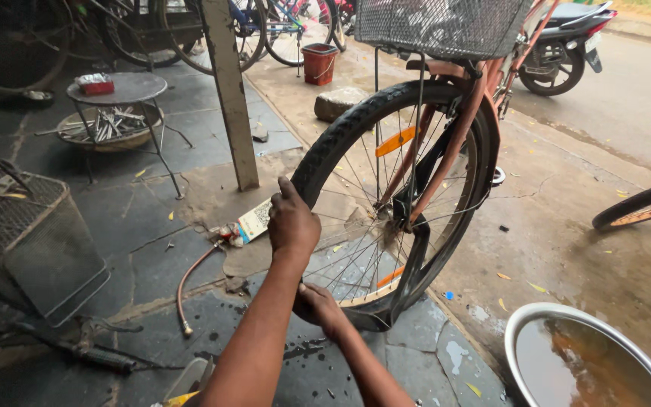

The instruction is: The person removes the inner tube from a bicycle tire, then reinserts it and seats the tire bead onto the rim using hands and a screwdriver. The person then retrieves a valve core from a tool kit and prepares to install it into the tire valve.

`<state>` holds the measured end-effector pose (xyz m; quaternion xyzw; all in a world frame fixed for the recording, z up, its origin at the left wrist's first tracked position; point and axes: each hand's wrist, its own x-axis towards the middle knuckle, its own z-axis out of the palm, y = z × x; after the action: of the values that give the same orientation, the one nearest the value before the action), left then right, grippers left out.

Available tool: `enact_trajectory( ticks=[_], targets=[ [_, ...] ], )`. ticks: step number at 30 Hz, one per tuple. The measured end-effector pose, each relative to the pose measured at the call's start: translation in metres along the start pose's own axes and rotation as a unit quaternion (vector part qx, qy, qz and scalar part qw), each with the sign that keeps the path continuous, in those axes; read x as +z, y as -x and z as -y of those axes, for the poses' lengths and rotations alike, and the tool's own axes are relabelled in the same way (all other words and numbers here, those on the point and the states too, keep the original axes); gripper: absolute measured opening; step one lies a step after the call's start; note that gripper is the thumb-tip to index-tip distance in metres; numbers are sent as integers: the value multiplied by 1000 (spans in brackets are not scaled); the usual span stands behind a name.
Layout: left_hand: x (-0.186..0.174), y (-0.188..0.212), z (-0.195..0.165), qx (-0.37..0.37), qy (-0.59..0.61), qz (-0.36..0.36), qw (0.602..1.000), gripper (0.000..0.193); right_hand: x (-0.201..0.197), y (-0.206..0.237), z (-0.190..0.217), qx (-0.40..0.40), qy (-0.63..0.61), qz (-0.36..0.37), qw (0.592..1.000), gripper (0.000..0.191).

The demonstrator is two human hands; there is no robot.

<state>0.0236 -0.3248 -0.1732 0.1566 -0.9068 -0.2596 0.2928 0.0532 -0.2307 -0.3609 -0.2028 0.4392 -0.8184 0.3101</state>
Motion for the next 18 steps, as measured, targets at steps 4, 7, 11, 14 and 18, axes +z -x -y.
enact_trajectory(
  ticks=[4,7,11,14,18],
  targets=[
    [-2,-1,0,-27,6,40,999,87,2,-5,20,-11,108,92,990,49],
    [-2,1,2,-21,-2,34,999,85,8,-18,53,-43,175,17,983,52],
    [-12,2,9,-26,47,67,996,75,19,-39,111,-19,80,9,997,49],
    [-29,-11,4,-20,141,112,983,86,15,-54,167,-177,-164,68,968,47],
    [-42,-57,-54,123,87,58,987,101,25,-63,169,-242,-39,-167,955,43]
  ],
)
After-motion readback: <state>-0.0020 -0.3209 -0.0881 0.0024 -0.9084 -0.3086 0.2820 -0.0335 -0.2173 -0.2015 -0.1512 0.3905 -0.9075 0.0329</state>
